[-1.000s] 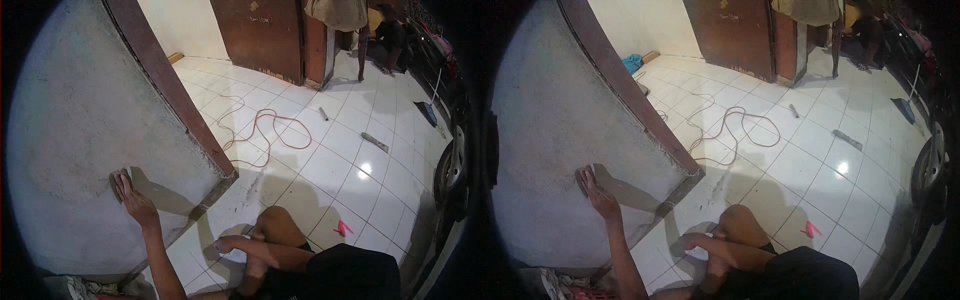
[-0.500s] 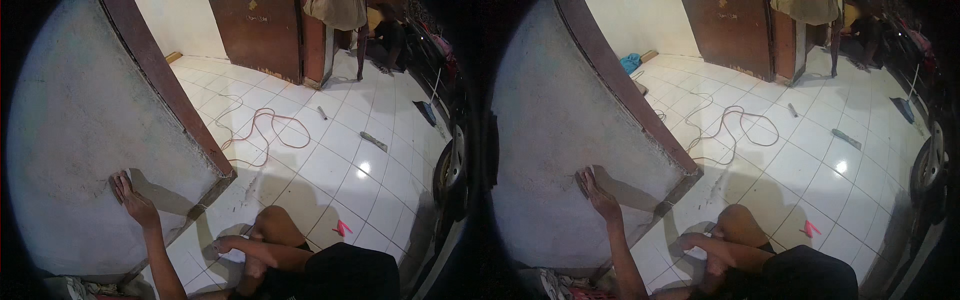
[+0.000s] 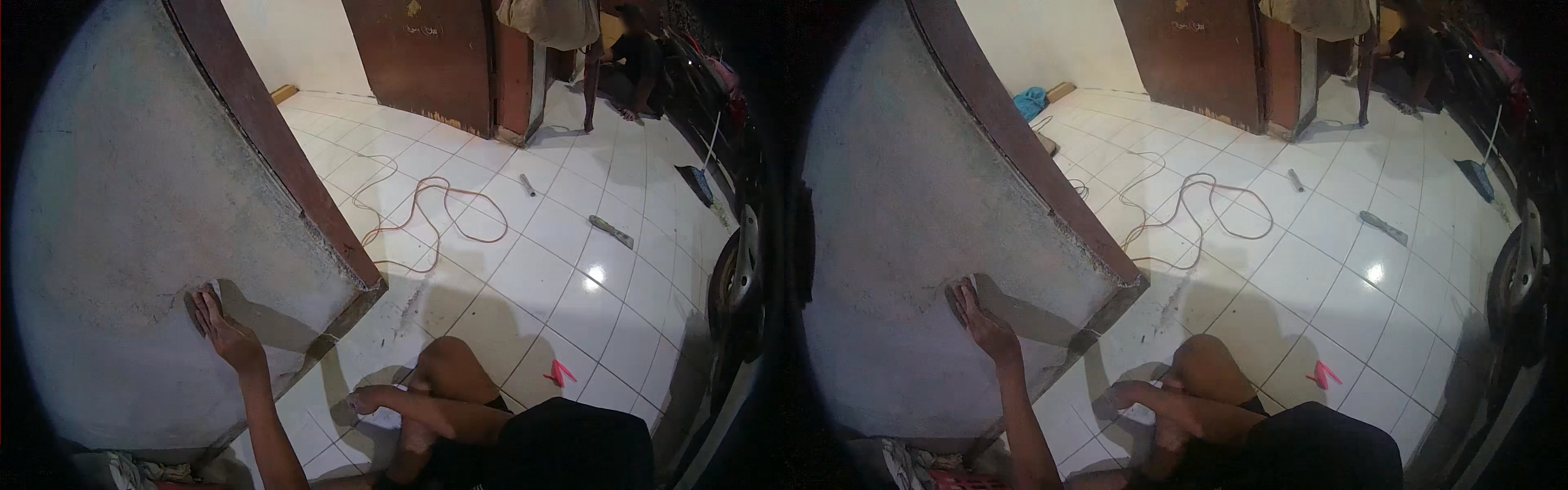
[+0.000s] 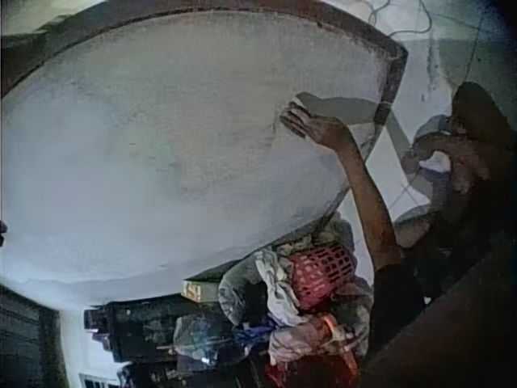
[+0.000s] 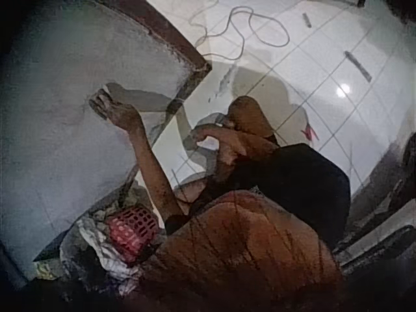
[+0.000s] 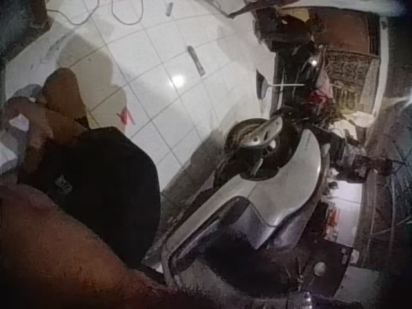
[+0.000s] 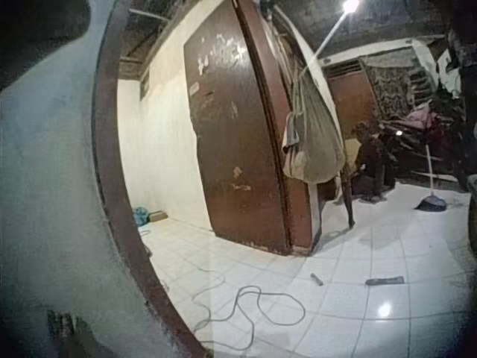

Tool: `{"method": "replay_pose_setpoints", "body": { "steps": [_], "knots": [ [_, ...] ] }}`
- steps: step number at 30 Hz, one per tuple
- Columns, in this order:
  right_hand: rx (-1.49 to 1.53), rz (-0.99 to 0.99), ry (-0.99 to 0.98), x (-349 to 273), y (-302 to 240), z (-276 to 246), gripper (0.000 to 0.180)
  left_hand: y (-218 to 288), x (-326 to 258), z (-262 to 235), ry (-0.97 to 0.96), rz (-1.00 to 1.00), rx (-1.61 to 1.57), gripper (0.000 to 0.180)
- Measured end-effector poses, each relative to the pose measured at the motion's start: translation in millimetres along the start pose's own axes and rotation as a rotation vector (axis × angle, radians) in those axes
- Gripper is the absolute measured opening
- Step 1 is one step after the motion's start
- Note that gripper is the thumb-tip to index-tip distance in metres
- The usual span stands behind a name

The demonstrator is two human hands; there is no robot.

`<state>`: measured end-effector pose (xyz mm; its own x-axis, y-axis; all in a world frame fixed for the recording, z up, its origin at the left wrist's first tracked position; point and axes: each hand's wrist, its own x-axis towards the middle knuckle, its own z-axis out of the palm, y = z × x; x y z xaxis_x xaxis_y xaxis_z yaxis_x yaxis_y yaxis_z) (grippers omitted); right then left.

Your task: The person sands a wall using sandpaper and rubs the wall surface with their hand.

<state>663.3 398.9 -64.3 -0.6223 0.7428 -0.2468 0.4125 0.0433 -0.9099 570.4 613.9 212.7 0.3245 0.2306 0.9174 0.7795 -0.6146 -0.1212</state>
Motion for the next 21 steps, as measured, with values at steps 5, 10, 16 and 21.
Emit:
{"method": "replay_pose_setpoints", "body": {
  "steps": [5,10,16,21],
  "knots": [
    [-0.006,-0.006,-0.001,2.1,1.5,-3.7,0.037,0.5,-0.8,2.3,0.002,-0.01,0.052,0.043],
    [-0.016,-0.011,-0.014,1.9,1.3,-2.9,0.037,-0.4,-2.6,1.0,-0.012,0.026,0.04,0.045],
    [-0.023,-0.01,-0.022,2.8,2.0,-2.1,0.036,0.0,-3.8,1.9,-0.039,-0.033,0.047,0.045],
    [-0.028,-0.012,-0.024,4.3,4.2,-3.1,0.036,1.8,-4.4,1.7,-0.009,-0.017,-0.009,0.047]
  ]
}}
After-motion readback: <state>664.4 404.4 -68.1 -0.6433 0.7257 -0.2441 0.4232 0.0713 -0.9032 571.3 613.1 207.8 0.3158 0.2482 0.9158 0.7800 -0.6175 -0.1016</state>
